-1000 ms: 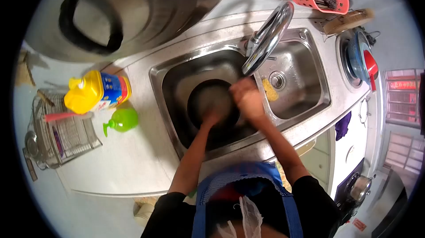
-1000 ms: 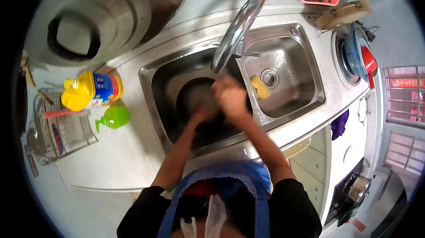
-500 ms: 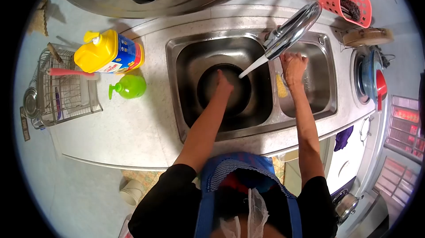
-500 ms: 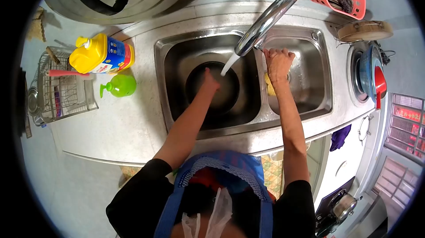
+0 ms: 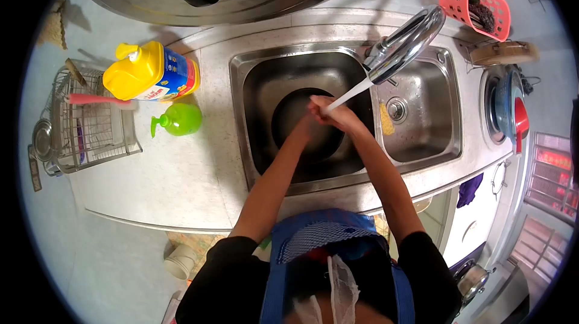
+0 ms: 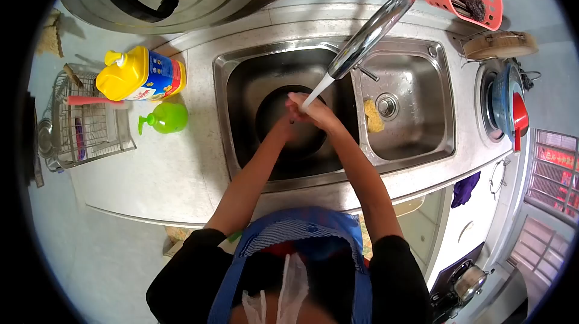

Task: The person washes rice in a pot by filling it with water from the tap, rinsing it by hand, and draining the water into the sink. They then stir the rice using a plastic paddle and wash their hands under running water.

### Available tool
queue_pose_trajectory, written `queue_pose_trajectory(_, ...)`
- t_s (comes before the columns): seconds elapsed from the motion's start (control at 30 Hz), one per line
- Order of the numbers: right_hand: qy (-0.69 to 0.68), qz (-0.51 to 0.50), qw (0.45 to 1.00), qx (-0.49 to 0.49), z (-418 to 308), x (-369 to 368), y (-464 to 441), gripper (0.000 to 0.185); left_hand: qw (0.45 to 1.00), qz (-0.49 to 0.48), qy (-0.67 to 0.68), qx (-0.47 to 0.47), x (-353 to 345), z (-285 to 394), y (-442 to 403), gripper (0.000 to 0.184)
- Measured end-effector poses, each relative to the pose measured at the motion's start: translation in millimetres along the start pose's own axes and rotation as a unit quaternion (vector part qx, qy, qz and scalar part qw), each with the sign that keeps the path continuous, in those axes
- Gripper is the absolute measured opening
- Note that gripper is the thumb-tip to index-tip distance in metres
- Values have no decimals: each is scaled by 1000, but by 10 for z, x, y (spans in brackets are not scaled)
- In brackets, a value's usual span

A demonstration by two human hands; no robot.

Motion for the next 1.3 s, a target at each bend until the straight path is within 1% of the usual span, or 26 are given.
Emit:
queue_pose_trajectory(0.03, -35, -54, 997, -50, 95, -57, -216, 34, 1000, -1, -3, 1, 34, -1, 91, 44)
queue_pose_trajectory(0.1, -71, -109, 987, -96, 109, -112, -507, 37, 992, 43, 61, 105, 150, 10, 239, 43)
queue_pose_trajectory(0.13, 172, -139, 974, -55, 86, -126, -597, 36, 981, 66, 94, 157, 213, 17, 309, 43)
queue_pose_trajectory(0.17, 404, -159, 901, -11, 92, -134, -658, 35, 966, 89, 127, 207, 273, 21, 360, 43)
queue_pose_trajectory(0.2, 404, -158, 901, -9, 231, -63, -752, 35, 947, 110, 160, 257, 318, 31, 381, 43)
queue_pose_trajectory(0.23, 562, -188, 794, 137, 434, 55, -870, 32, 947, 109, 161, 257, 358, 32, 370, 43)
queue_pose_trajectory(0.27, 688, -208, 640, 273, 533, 114, -924, 30, 943, 149, 154, 253, 421, -20, 323, 39)
queue_pose_trajectory(0.3, 689, -209, 638, 271, 420, 30, -815, 30, 939, 188, 146, 250, 478, -66, 279, 36)
queue_pose_trajectory(0.4, 751, -303, 583, 63, 147, -220, -203, 24, 943, 118, 140, 279, 535, -166, 29, 30)
queue_pose_trajectory(0.47, 516, -202, 832, -23, 14, -206, 307, 21, 951, 35, 122, 280, 574, -284, -231, 29)
queue_pose_trajectory(0.5, 518, -208, 829, -28, 157, -129, 433, 21, 954, 12, 109, 279, 645, -410, -414, 29)
queue_pose_trajectory(0.57, 538, -113, 819, 167, 362, 71, 585, 20, 948, 15, 124, 292, 1013, -909, -1031, 28)
queue_pose_trajectory(0.63, 506, -82, 847, 141, 267, 151, 857, 20, 941, 17, 135, 308, 1022, -1041, -1274, 28)
queue_pose_trajectory(0.67, 469, -47, 874, 117, 201, 207, 945, 19, 967, -58, -145, 201, 834, -853, -1249, 27)
queue_pose_trajectory(0.7, 469, -45, 874, 118, 167, 305, 989, 19, 899, -129, -411, 74, 608, -645, -1189, 28)
queue_pose_trajectory(0.73, 365, 10, 929, 61, 139, 429, 1038, 20, 898, -131, -412, 74, 379, -458, -1075, 28)
queue_pose_trajectory(0.77, 252, 65, 966, 4, 118, 535, 1088, 20, 821, -88, -562, -40, 129, -242, -892, 23)
queue_pose_trajectory(0.8, 189, 105, 976, 38, 48, 637, 1115, 21, 708, -41, -688, -152, -91, -36, -689, 20)
queue_pose_trajectory(0.83, 124, 144, 979, 72, -43, 703, 1104, 21, 706, -42, -690, -152, -277, 154, -493, 20)
queue_pose_trajectory(0.9, 51, 256, 946, 192, -264, 695, 1052, 24, 649, -16, -758, -60, -482, 356, -165, 17)
queue_pose_trajectory(0.93, 47, 255, 946, 194, -339, 697, 982, 24, 646, -15, -761, -59, -437, 297, -67, 17)
queue_pose_trajectory(1.0, 10, 319, 912, 258, -487, 745, 827, 20, 676, 17, -722, -148, -279, 174, 119, 17)
queue_pose_trajectory(1.1, 34, 307, 904, 295, -452, 1098, 591, 15, 658, 3, -751, -56, -141, 231, 460, 20)
queue_pose_trajectory(1.23, 82, 307, 899, 301, -570, 1239, 585, 18, 602, -92, -786, -106, -59, 284, 757, 26)
queue_pose_trajectory(1.27, 62, 325, 890, 312, -616, 1264, 562, 19, 794, -48, -605, -40, -64, 278, 740, 32)
queue_pose_trajectory(1.3, 41, 343, 881, 322, -666, 1275, 537, 20, 925, 2, -380, 31, -79, 318, 751, 38)
Point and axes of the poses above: each hand's wrist, its own y-axis away from the middle knuckle, its own x-axis out of the back of the hand, z = x × y, the point moved 1 cm from there along -y, towards the middle knuckle, and after that the axes turned 5 degrees about x, right-handed, at the moved point
